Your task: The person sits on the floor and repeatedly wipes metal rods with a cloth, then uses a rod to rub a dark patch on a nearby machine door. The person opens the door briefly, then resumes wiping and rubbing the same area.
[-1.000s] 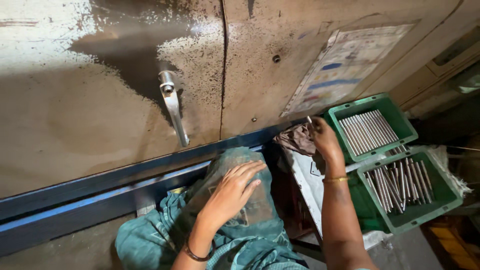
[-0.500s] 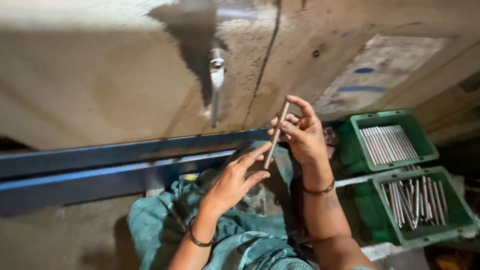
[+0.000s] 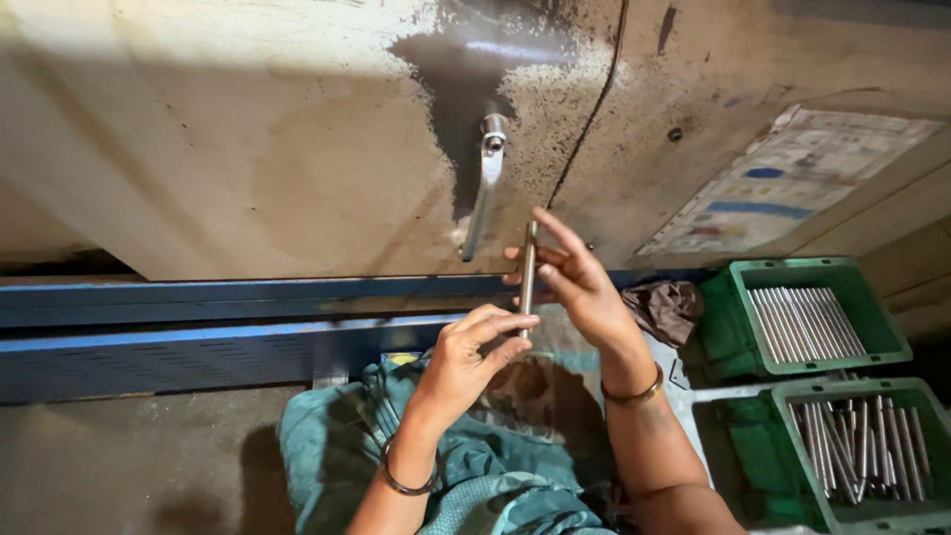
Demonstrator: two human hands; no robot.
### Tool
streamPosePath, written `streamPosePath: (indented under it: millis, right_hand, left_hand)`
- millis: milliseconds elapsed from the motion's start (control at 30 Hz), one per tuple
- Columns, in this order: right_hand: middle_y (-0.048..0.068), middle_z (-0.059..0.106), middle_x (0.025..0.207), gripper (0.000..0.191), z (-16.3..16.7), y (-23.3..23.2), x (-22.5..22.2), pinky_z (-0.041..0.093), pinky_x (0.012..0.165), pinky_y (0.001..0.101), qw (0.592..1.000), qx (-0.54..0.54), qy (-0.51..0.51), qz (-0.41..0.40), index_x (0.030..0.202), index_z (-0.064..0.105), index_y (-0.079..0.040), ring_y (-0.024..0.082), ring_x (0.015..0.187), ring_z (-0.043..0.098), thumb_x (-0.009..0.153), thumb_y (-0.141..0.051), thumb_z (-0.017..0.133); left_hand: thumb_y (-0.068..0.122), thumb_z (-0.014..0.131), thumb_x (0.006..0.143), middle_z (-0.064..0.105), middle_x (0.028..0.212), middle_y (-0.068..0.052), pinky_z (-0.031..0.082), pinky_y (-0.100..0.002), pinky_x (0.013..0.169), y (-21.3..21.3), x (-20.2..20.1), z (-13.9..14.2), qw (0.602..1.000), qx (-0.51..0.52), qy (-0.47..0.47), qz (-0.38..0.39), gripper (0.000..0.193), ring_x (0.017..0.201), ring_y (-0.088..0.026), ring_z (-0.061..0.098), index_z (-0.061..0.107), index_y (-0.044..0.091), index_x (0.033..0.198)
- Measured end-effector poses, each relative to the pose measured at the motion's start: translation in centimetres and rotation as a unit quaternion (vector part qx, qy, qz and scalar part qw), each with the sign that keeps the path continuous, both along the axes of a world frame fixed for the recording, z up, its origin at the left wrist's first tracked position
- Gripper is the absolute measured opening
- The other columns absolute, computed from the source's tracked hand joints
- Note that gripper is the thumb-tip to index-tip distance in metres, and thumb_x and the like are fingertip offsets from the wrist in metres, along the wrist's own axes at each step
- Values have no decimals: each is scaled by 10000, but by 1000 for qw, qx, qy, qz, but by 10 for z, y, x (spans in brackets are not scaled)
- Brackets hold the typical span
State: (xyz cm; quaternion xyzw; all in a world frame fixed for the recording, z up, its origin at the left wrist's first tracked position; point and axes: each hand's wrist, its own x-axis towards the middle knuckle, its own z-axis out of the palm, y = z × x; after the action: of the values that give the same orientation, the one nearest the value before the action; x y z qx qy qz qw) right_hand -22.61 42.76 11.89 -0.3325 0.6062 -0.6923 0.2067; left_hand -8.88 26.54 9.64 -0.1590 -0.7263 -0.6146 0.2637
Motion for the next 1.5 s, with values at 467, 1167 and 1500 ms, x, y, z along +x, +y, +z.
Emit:
streamPosePath:
  millis: [467, 1167, 1500]
  right_hand:
    - [26, 575, 773, 366, 62, -32, 21, 456, 562, 383, 680, 185, 709, -14, 926, 659, -126, 223, 665, 634, 627, -292, 792]
    - [73, 571, 908, 316, 83, -76, -95, 525, 609, 252, 720, -367, 359, -467, 1136, 544, -32, 137, 688, 598, 1062, -251, 759]
    - [76, 550, 888, 315, 70, -103, -100, 480, 688, 257, 680, -393, 370, -495, 1140, 552, -16, 149, 723, 578, 1070, -264, 733]
  left_hand:
    - [77, 777, 871, 663, 822, -62, 523, -335, 691, -44, 25, 83, 982, -170, 74, 22, 164, 788, -224, 643, 784, 70, 1036]
    - [-109, 569, 924, 395, 1662, 5, 122, -572, 1333, -37, -156, 32, 894, -229, 183, 340, 674, 1624, -274, 196, 512, 204, 1517]
    - [-176, 531, 913, 368, 1676, -17, 144, -606, 1335, -25, -149, 22, 908, -205, 159, 328, 720, 1632, -314, 193, 495, 194, 1529]
